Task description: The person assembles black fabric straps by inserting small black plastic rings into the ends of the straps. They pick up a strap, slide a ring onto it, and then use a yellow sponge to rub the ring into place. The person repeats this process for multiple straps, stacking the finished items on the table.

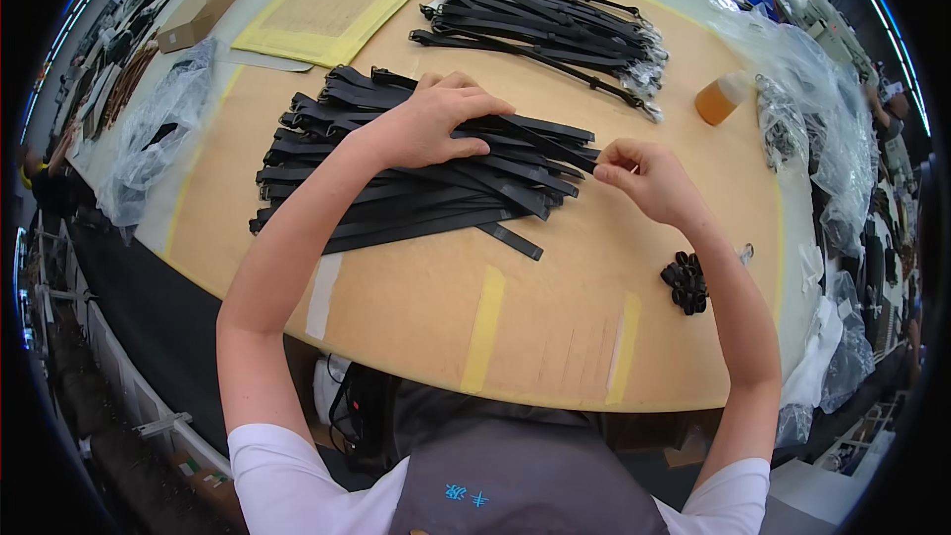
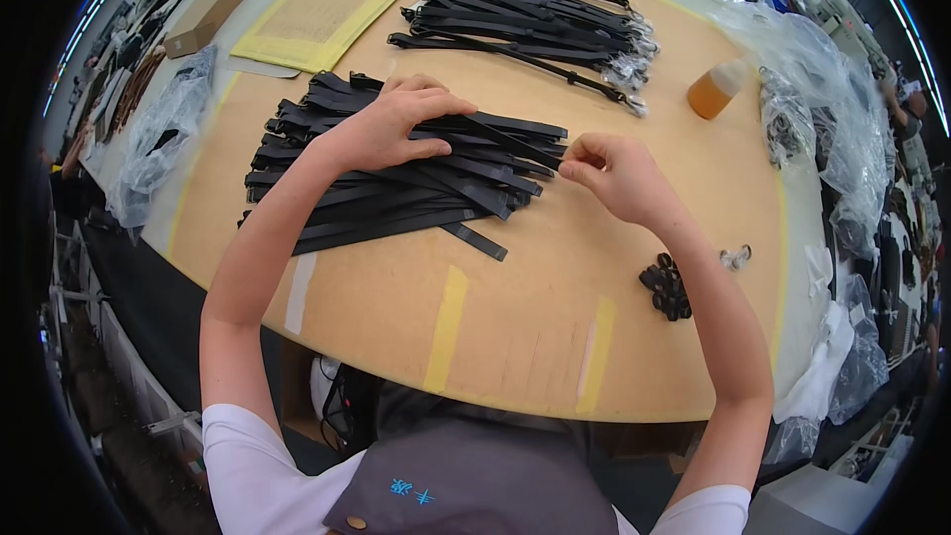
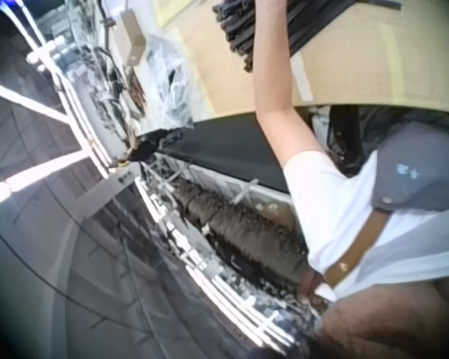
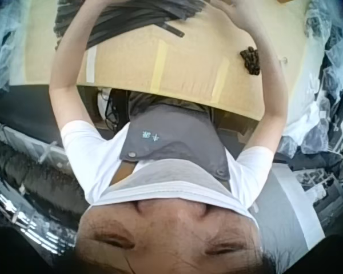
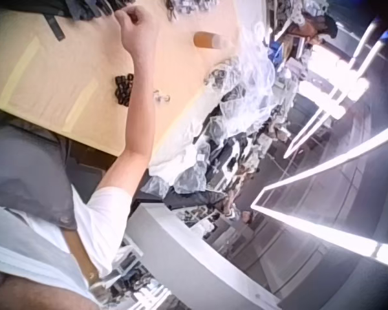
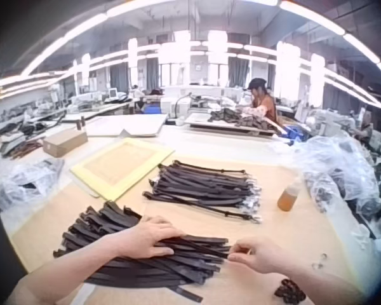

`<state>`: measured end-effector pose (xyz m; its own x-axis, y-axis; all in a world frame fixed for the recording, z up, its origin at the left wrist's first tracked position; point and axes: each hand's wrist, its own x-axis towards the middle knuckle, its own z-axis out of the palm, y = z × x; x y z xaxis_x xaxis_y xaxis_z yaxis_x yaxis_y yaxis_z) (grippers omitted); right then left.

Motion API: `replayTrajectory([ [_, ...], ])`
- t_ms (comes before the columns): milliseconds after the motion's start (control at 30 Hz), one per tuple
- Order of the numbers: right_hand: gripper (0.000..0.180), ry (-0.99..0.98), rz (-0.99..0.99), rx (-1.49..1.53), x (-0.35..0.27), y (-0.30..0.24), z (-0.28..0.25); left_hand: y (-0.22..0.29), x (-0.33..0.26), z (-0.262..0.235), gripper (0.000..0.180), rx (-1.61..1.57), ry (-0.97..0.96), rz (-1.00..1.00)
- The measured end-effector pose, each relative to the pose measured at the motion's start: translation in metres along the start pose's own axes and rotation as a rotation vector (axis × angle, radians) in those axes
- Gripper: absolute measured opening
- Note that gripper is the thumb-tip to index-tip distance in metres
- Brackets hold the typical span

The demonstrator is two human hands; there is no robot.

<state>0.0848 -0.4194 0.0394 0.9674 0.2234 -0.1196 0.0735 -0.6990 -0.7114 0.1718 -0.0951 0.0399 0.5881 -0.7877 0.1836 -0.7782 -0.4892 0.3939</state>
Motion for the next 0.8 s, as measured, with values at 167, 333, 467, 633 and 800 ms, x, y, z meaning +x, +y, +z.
replayTrajectory([
  [167, 0.025, 0.016, -0.030, 0.338, -0.034, -0.033, -0.035, -0.003, -0.006, -0.017, 0.040, 0.136, 0.162, 0.019],
  [333, 0.023, 0.069, -0.016, 0.445, -0.092, -0.033, -0.047, 0.061, -0.042, -0.062, 0.041, 0.400, 0.438, 0.054],
  [467, 0.025, -0.089, 0.077, 0.591, -0.133, -0.016, -0.016, 0.104, -0.073, -0.045, 0.037, 0.440, 0.308, 0.077],
  [633, 0.023, -0.124, 0.172, 0.833, -0.157, 0.001, 0.049, 0.144, -0.086, 0.021, 0.034, 0.033, -0.116, 0.057],
  [800, 0.016, -0.067, 0.219, 0.802, -0.169, -0.002, 0.066, 0.188, -0.052, 0.089, 0.027, -0.456, -0.115, -0.031],
])
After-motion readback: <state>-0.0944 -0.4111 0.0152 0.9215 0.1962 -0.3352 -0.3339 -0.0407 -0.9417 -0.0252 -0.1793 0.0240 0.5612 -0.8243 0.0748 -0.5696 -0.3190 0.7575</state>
